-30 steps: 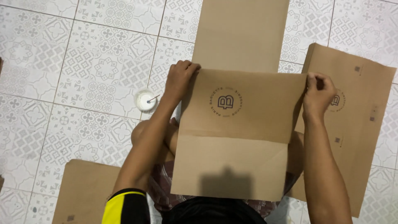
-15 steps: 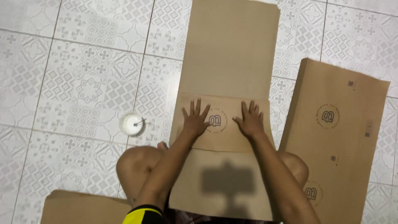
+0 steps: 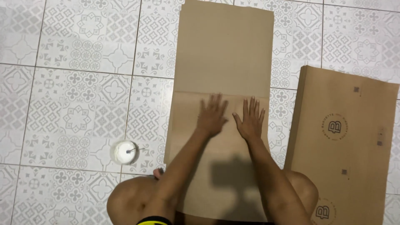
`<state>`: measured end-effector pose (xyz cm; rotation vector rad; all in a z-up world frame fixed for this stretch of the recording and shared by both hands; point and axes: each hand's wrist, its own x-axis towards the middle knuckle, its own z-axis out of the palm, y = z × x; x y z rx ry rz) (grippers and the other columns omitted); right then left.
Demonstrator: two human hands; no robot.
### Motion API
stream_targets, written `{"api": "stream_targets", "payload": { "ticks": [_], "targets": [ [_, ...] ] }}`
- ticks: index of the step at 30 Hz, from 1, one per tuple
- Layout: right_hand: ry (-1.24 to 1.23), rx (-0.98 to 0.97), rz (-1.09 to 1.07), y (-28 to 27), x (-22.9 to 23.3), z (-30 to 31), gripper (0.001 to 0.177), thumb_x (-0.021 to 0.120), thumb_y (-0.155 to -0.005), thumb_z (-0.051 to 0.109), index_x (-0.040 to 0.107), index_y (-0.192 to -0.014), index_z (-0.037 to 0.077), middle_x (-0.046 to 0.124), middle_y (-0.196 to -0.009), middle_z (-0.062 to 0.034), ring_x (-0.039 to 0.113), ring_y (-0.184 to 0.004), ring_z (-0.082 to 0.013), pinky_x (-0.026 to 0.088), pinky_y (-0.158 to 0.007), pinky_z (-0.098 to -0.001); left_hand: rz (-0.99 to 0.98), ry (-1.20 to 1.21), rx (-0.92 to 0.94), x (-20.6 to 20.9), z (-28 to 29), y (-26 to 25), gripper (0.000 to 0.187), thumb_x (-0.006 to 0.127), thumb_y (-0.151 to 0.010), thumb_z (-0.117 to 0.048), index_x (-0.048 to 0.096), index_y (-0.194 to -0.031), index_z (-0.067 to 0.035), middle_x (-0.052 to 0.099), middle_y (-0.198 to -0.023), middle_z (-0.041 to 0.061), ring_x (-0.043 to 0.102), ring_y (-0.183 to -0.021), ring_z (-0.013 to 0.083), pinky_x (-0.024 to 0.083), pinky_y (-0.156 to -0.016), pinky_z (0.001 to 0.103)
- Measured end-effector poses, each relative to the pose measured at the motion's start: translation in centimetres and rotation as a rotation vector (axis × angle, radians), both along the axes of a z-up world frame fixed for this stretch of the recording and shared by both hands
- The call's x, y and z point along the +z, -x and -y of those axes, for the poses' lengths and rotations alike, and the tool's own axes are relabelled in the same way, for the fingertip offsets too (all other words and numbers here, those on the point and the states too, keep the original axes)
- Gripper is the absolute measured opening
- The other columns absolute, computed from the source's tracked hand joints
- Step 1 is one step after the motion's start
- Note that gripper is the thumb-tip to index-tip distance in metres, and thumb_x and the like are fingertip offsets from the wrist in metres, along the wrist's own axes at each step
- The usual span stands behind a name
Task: Folding and gluing large brown paper sheets to create paper bags.
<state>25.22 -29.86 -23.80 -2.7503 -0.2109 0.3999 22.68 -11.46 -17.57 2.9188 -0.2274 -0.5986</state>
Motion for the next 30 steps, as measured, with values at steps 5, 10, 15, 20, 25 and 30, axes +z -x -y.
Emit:
{"api": "stream_targets", "payload": {
  "ticks": [5,10,15,20,25,30],
  "targets": [
    [0.003,-0.013,0.093,0.5,-0.2,-0.3,0.069,0.039,-0.106,0.043,0.020,-0.167,0.016,0.009,-0.175,-0.0118,0.004,-0.161,-0.0311,-0.002,-0.129,-0.0559,0.033,0.119,-0.081,-4.7,5.4,-3.3,0.078,0.019,-0.104,-0.064,0.012,-0.167,-0.017,0.006,-0.174,0.010,0.000,-0.161,0.0302,-0.003,-0.126,0.062],
    [-0.007,-0.020,0.141,0.2,-1.1,0.1,0.069,0.044,-0.100,0.026,0.026,-0.166,0.018,0.015,-0.174,-0.0107,0.010,-0.160,-0.0308,0.003,-0.129,-0.0566,0.068,0.064,-0.052,-6.0,4.3,-3.7,0.087,0.004,-0.099,-0.075,0.013,-0.166,-0.021,0.006,-0.174,-0.002,-0.004,-0.160,0.0224,-0.011,-0.122,0.070],
    [-0.085,-0.050,0.148,0.4,-1.1,0.0,0.067,0.040,-0.107,0.051,0.027,-0.165,0.020,0.015,-0.174,-0.0120,0.011,-0.160,-0.0321,0.002,-0.128,-0.0584,0.168,-0.052,0.179,-5.3,-3.1,-0.5,0.071,0.019,-0.104,-0.071,0.015,-0.165,-0.035,0.010,-0.173,-0.011,0.002,-0.160,0.0202,-0.005,-0.119,0.076],
    [-0.103,-0.036,0.195,0.8,-0.8,-0.2,0.068,0.043,-0.108,0.053,0.032,-0.164,0.016,0.020,-0.172,-0.0171,0.016,-0.159,-0.0360,0.005,-0.127,-0.0598,0.270,-0.073,0.357,-6.2,-10.8,2.0,0.067,0.020,-0.103,-0.071,0.020,-0.163,-0.040,0.017,-0.171,-0.013,0.006,-0.160,0.0239,-0.008,-0.117,0.077],
    [-0.109,-0.050,0.219,0.5,-1.8,0.1,0.071,0.043,-0.107,0.056,0.032,-0.164,0.015,0.021,-0.172,-0.0178,0.016,-0.159,-0.0372,0.005,-0.127,-0.0609,0.443,-0.002,0.505,-8.2,-13.8,2.8,0.061,0.028,-0.107,-0.066,0.033,-0.161,-0.037,0.021,-0.171,-0.013,0.010,-0.159,0.0223,-0.007,-0.121,0.072],
    [-0.168,-0.136,0.234,0.0,-1.8,-0.1,0.076,0.047,-0.107,0.052,0.027,-0.164,0.007,0.017,-0.171,-0.0235,0.017,-0.157,-0.0413,0.006,-0.127,-0.0597,0.439,0.044,0.519,-7.0,-13.7,2.6,0.059,0.031,-0.109,-0.062,0.036,-0.160,-0.033,0.024,-0.170,-0.010,0.009,-0.160,0.0208,-0.007,-0.123,0.066]
  ]
}}
